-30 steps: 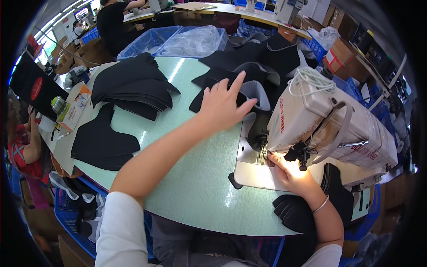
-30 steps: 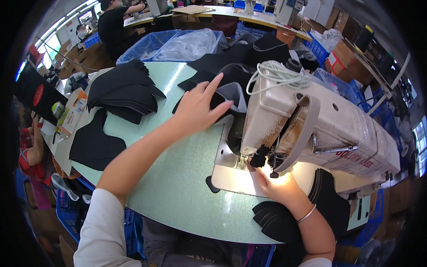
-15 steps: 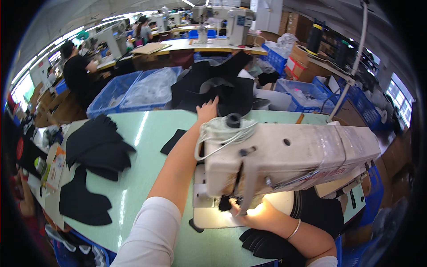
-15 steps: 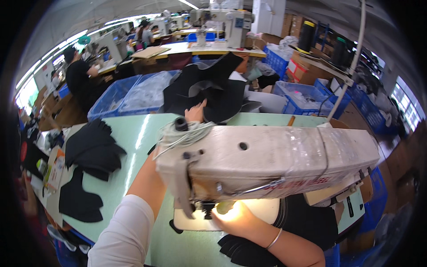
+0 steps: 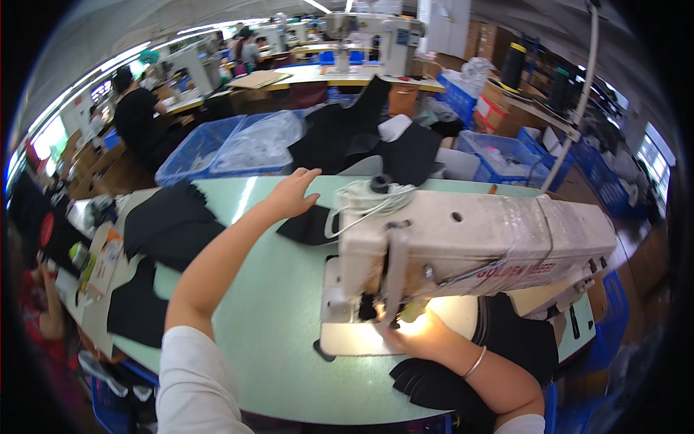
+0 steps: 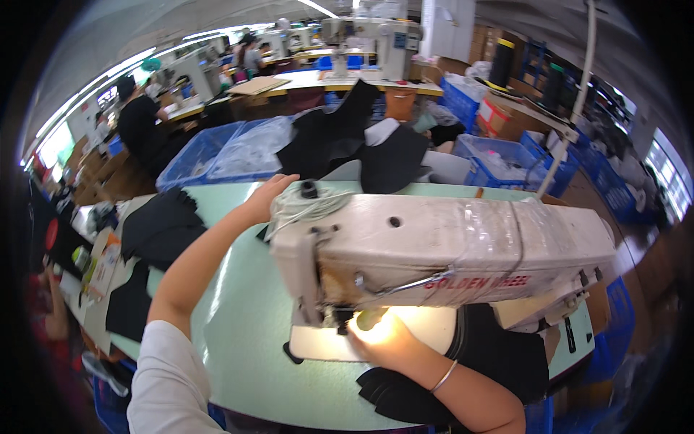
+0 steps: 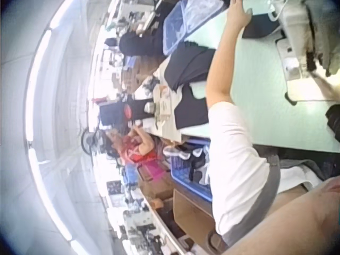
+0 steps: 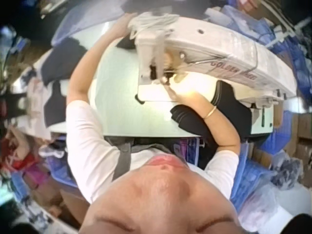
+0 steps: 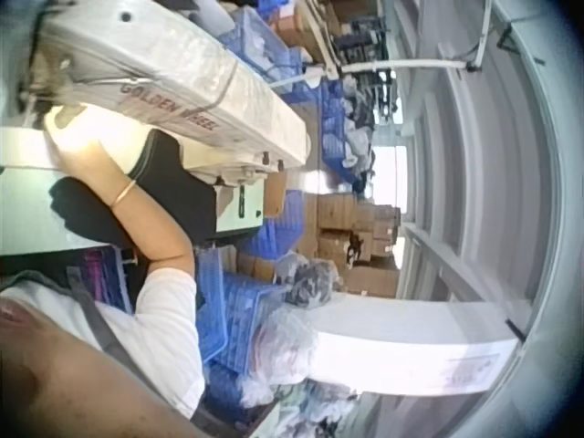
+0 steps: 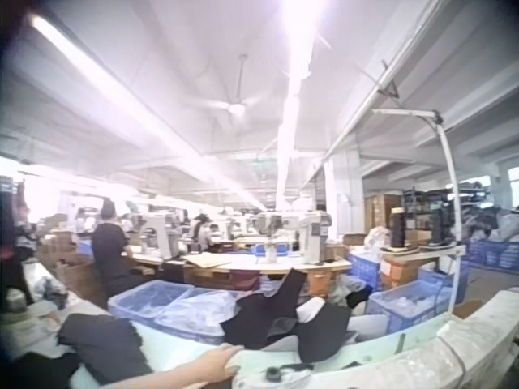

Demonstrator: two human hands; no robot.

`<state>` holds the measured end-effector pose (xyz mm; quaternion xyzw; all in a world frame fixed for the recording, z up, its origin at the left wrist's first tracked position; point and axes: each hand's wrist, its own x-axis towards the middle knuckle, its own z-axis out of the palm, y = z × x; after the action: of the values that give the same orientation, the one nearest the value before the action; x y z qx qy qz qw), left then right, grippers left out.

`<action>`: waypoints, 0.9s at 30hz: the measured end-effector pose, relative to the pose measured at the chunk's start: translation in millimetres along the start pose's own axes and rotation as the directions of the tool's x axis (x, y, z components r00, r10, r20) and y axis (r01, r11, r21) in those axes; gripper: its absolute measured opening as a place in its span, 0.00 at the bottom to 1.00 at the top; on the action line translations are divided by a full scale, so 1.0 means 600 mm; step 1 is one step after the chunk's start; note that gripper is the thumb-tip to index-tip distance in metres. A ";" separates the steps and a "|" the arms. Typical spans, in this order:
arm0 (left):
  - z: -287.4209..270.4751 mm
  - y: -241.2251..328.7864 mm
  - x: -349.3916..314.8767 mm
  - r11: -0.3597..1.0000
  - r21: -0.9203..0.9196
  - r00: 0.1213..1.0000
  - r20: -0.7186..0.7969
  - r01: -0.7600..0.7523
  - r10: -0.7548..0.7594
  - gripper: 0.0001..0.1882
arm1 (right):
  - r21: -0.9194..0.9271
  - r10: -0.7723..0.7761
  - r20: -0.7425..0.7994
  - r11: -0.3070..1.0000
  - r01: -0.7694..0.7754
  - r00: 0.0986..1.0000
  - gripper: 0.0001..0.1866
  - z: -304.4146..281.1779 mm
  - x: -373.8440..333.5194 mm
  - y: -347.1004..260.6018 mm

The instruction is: The person sews black fabric pieces together by aligning their edges and feeding them through a sewing machine.

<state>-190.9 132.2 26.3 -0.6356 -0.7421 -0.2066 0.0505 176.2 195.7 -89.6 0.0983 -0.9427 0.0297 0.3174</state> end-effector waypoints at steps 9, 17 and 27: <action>-0.319 0.065 -0.431 0.929 0.155 0.906 0.217 0.336 -0.364 0.19 | 0.091 0.153 0.359 0.976 -0.198 0.921 0.24 -0.137 0.044 -0.017; -0.258 0.024 -0.657 0.861 0.359 0.895 0.128 0.359 -0.427 0.32 | -0.143 0.413 0.729 0.871 -0.470 0.545 0.20 -0.279 0.110 -0.106; -0.215 -0.046 -0.645 0.896 0.028 0.868 -0.263 0.444 -0.422 0.21 | -0.283 0.683 0.536 0.699 -0.657 0.496 0.55 -0.397 -0.103 -0.176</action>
<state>-169.3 -275.7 6.0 -0.4189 -0.8617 -0.2583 0.1238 387.1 130.6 62.2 -0.2772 -0.9551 0.0979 -0.0357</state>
